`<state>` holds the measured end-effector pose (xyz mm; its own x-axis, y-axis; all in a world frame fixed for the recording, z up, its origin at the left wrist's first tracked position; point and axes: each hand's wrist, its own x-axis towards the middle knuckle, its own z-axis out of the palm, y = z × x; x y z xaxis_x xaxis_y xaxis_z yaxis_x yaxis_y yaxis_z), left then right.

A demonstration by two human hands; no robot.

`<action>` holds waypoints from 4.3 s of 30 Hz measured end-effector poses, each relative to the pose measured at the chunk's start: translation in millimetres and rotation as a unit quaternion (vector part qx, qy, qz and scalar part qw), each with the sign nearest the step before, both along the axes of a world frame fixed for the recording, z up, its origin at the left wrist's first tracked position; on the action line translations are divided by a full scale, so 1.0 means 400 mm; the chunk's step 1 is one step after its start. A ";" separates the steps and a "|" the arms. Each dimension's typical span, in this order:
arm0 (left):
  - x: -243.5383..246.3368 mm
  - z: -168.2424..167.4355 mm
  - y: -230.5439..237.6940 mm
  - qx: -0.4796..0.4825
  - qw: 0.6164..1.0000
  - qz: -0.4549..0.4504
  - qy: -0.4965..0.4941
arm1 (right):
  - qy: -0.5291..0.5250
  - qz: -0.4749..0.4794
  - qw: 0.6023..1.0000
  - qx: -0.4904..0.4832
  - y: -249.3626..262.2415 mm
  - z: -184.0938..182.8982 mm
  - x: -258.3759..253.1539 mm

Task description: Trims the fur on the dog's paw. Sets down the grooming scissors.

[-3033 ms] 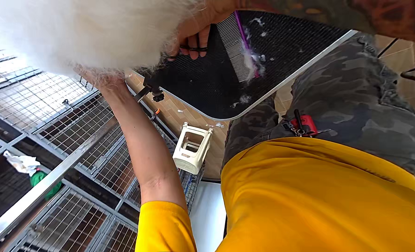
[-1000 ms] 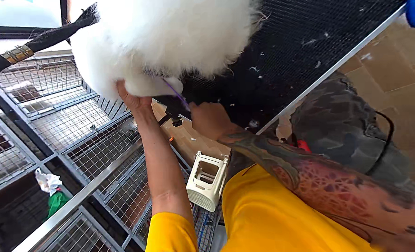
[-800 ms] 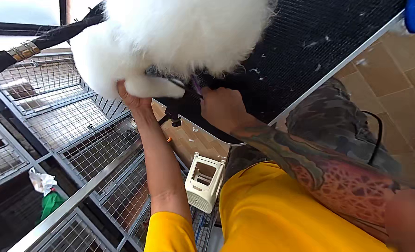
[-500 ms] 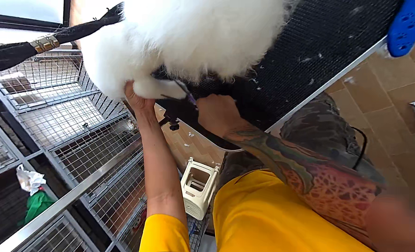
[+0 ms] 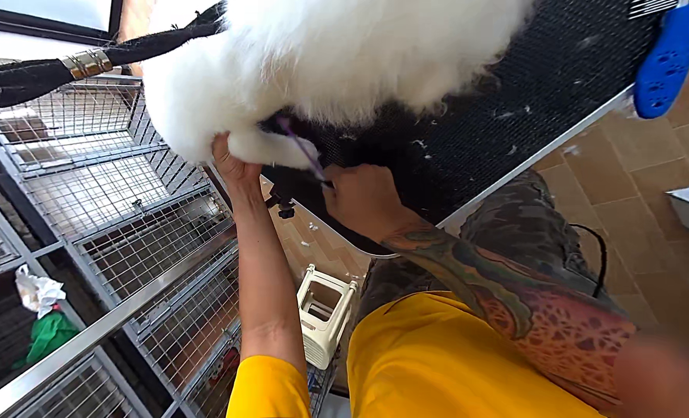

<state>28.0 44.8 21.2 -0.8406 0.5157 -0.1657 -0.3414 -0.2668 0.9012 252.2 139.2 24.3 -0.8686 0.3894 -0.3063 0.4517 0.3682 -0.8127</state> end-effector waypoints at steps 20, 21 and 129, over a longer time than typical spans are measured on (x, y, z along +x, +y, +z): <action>0.017 0.031 0.051 -0.002 1.000 0.006 -0.011 | 0.081 -0.053 0.995 0.030 -0.045 -0.061 0.090; 0.022 0.028 0.052 -0.005 1.000 0.004 -0.016 | 0.111 -0.045 0.992 0.037 -0.068 -0.060 0.108; 0.196 -0.030 -0.087 0.181 0.936 0.021 -0.301 | -0.091 0.302 0.919 -0.237 0.194 -0.077 0.202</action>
